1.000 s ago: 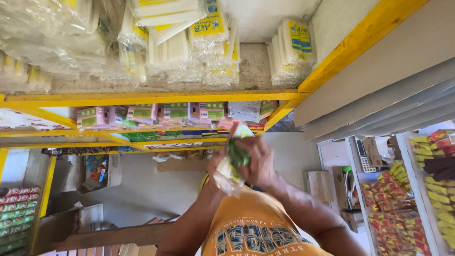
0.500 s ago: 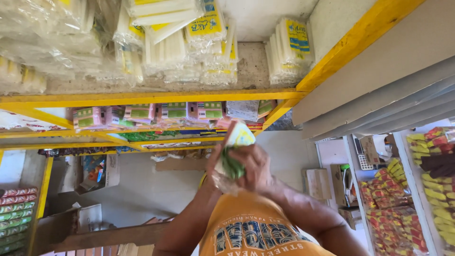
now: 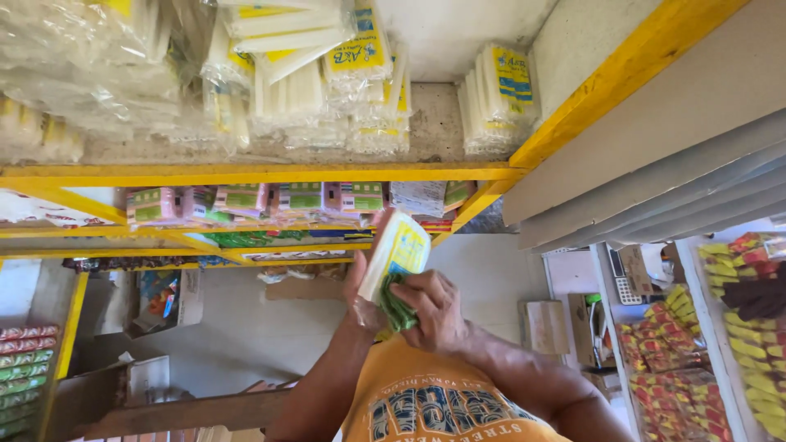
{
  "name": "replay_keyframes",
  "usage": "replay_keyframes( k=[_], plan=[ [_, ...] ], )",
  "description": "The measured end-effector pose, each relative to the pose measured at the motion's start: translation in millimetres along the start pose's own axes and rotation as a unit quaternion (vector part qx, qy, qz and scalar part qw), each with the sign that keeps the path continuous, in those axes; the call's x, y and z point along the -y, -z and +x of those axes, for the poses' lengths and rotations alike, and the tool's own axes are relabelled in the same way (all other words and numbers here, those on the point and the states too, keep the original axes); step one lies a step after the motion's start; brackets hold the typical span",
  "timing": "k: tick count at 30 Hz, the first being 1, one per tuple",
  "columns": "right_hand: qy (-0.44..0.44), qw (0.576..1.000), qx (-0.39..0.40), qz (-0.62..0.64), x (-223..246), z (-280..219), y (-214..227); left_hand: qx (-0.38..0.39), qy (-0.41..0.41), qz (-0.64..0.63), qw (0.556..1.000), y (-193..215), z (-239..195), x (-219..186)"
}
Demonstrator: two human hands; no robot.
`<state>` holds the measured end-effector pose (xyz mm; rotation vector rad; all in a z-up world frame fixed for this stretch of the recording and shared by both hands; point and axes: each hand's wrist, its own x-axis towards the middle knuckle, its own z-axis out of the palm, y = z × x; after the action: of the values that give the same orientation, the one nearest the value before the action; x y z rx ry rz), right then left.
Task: Cleaning plastic packages on a store shelf using a green cloth.
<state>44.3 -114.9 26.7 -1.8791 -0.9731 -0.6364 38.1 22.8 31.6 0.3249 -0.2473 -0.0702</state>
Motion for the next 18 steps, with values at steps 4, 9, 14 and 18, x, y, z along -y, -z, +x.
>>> replay_keyframes(
  k=[4, 9, 14, 18],
  plan=[
    [-0.003, 0.999, -0.022, -0.041, -41, 34, 11, -0.050, 0.016, -0.030, 0.998, 28, -16, 51],
    [-0.146, 0.985, -0.074, -0.060, -26, 59, 30, 0.045, -0.004, 0.052, 0.998, -45, 1, 6],
    [-0.099, 0.995, -0.011, -0.005, -18, -13, 2, -0.027, -0.048, 0.032, 0.998, 7, 3, -1],
    [0.003, 0.999, 0.035, -0.007, -3, -2, 5, -0.061, -0.012, -0.003, 0.998, -26, 3, 4]
  ],
)
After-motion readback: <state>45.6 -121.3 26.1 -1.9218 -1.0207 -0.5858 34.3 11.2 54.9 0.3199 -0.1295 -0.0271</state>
